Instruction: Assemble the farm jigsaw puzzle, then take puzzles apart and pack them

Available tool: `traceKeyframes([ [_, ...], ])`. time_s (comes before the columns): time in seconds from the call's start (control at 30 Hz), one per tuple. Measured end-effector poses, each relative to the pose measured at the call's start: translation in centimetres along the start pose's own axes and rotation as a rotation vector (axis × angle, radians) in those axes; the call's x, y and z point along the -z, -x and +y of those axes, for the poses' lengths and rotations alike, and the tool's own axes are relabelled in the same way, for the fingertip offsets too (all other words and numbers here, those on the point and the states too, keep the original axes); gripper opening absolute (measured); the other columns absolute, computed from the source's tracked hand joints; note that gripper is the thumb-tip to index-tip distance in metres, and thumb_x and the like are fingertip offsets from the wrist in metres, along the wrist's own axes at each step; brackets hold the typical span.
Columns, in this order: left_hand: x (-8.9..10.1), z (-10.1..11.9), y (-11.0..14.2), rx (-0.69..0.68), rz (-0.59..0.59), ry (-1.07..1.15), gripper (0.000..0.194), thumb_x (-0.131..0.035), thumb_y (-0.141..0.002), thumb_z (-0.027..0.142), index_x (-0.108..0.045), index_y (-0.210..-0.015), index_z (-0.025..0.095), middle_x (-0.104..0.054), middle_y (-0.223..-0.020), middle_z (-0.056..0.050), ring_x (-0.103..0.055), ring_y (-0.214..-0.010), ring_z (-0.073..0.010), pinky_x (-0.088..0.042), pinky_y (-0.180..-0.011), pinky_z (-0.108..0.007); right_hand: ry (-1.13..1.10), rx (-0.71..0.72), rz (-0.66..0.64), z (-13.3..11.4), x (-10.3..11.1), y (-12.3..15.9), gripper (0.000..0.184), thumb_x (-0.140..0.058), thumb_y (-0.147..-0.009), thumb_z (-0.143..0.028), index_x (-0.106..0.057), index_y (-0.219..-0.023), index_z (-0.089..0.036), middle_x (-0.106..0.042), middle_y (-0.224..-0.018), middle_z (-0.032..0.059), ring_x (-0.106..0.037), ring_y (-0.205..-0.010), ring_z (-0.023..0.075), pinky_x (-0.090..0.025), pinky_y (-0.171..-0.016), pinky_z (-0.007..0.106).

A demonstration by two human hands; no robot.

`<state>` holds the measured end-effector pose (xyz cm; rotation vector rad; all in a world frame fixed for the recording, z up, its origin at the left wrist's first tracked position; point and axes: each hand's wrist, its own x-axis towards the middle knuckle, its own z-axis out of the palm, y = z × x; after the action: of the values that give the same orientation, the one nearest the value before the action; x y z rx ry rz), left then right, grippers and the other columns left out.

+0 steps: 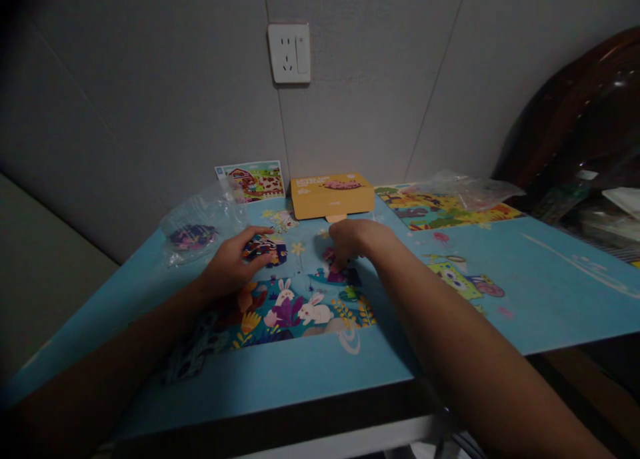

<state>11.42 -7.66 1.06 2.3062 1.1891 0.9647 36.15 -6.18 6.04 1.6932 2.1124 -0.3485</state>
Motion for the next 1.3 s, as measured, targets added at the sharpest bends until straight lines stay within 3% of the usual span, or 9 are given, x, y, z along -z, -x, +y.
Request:
traceKeyframes([
  [0.13, -0.5, -0.5, -0.2, -0.021, -0.068, -0.044, 0.039, -0.06, -0.077, 0.025, -0.058, -0.115, 0.017, -0.067, -0.109, -0.008, -0.062, -0.098, -0.0239, -0.048, -0.09, -0.039, -0.065, 0.063, 0.123, -0.2, 0.2, -0.1, 0.038, -0.08, -0.056, -0.035, -0.069, -0.087, -0.017, -0.069, -0.088, 0.0096, -0.062, -0.073, 0.0216, -0.039, -0.055, 0.028],
  [0.3, -0.4, -0.9, -0.3, 0.059, 0.049, -0.038, 0.042, -0.058, -0.079, 0.027, -0.054, -0.12, 0.016, -0.066, -0.108, -0.008, -0.063, -0.095, -0.0237, -0.048, -0.086, -0.036, -0.389, 0.419, 0.413, -1.0, 0.5, -0.1, 0.025, -0.072, -0.068, -0.022, -0.057, -0.087, -0.017, -0.062, -0.076, 0.0014, -0.053, -0.064, 0.013, -0.035, -0.056, 0.024],
  [0.4, -0.3, -1.0, -0.2, 0.095, 0.019, 0.051, 0.043, -0.05, -0.086, 0.033, -0.05, -0.126, 0.016, -0.066, -0.102, -0.006, -0.063, -0.089, -0.0216, -0.049, -0.081, -0.034, -0.522, 0.564, 0.509, -2.4, 0.0, -0.4, 0.025, -0.073, -0.07, -0.024, -0.052, -0.081, -0.018, -0.056, -0.071, -0.0024, -0.049, -0.062, 0.0112, -0.032, -0.056, 0.023],
  [0.5, -0.5, -0.8, 0.0, 0.054, -0.102, 0.128, 0.045, -0.042, -0.091, 0.037, -0.047, -0.13, 0.017, -0.066, -0.101, -0.006, -0.063, -0.091, -0.0208, -0.048, -0.082, -0.034, -0.47, 0.568, 0.544, -3.9, -0.9, -1.1, 0.023, -0.072, -0.071, -0.025, -0.05, -0.07, -0.018, -0.05, -0.063, -0.0048, -0.043, -0.058, 0.0098, -0.027, -0.055, 0.023],
  [0.57, -0.7, -0.7, 0.1, -0.028, -0.136, 0.095, 0.049, -0.052, -0.085, 0.037, -0.047, -0.129, 0.017, -0.064, -0.113, -0.008, -0.06, -0.103, -0.0233, -0.046, -0.09, -0.035, -0.453, 0.549, 0.558, -4.7, -1.5, -1.5, 0.023, -0.071, -0.072, -0.024, -0.05, -0.068, -0.017, -0.048, -0.06, -0.0053, -0.041, -0.057, 0.0095, -0.025, -0.055, 0.023],
  [0.77, -0.5, -0.9, -0.1, -0.123, -0.012, -0.005, 0.042, -0.056, -0.079, 0.019, -0.053, -0.12, 0.016, -0.06, -0.12, -0.01, -0.055, -0.113, -0.0243, -0.041, -0.1, -0.039, -0.405, 0.524, 0.618, -4.6, -1.2, -1.0, 0.017, -0.067, -0.076, -0.03, -0.059, -0.081, -0.017, -0.059, -0.071, -0.0001, -0.048, -0.061, 0.0115, -0.028, -0.056, 0.024],
  [0.87, 0.0, -0.9, -0.2, -0.08, 0.082, -0.043, 0.042, -0.055, -0.078, 0.019, -0.053, -0.121, 0.015, -0.059, -0.122, -0.011, -0.054, -0.115, -0.0247, -0.04, -0.102, -0.04, -0.222, 0.431, 0.469, -3.8, -0.8, -0.2, 0.044, -0.072, -0.066, -0.054, -0.063, -0.089, -0.018, -0.062, -0.072, 0.0032, -0.049, -0.059, 0.0142, -0.028, -0.053, 0.026],
  [0.97, 0.0, -0.9, -0.3, -0.049, -0.002, -0.083, 0.046, -0.057, -0.077, 0.02, -0.052, -0.122, 0.014, -0.059, -0.121, -0.012, -0.055, -0.114, -0.0261, -0.041, -0.101, -0.042, -0.078, 0.428, 0.221, -3.9, -0.7, 0.7, 0.061, -0.073, -0.055, -0.066, -0.066, -0.092, -0.018, -0.065, -0.078, 0.006, -0.054, -0.062, 0.0171, -0.032, -0.052, 0.027],
  [1.3, -0.5, -1.1, -0.3, -0.022, -0.033, -0.045, 0.04, -0.059, -0.074, 0.015, -0.057, -0.113, 0.017, -0.062, -0.113, -0.009, -0.057, -0.107, -0.0249, -0.044, -0.097, -0.041, -0.032, 0.485, 0.135, -5.2, -0.6, 1.4, 0.045, -0.074, -0.063, -0.056, -0.07, -0.085, -0.016, -0.066, -0.074, 0.0059, -0.056, -0.061, 0.0167, -0.036, -0.053, 0.027],
])
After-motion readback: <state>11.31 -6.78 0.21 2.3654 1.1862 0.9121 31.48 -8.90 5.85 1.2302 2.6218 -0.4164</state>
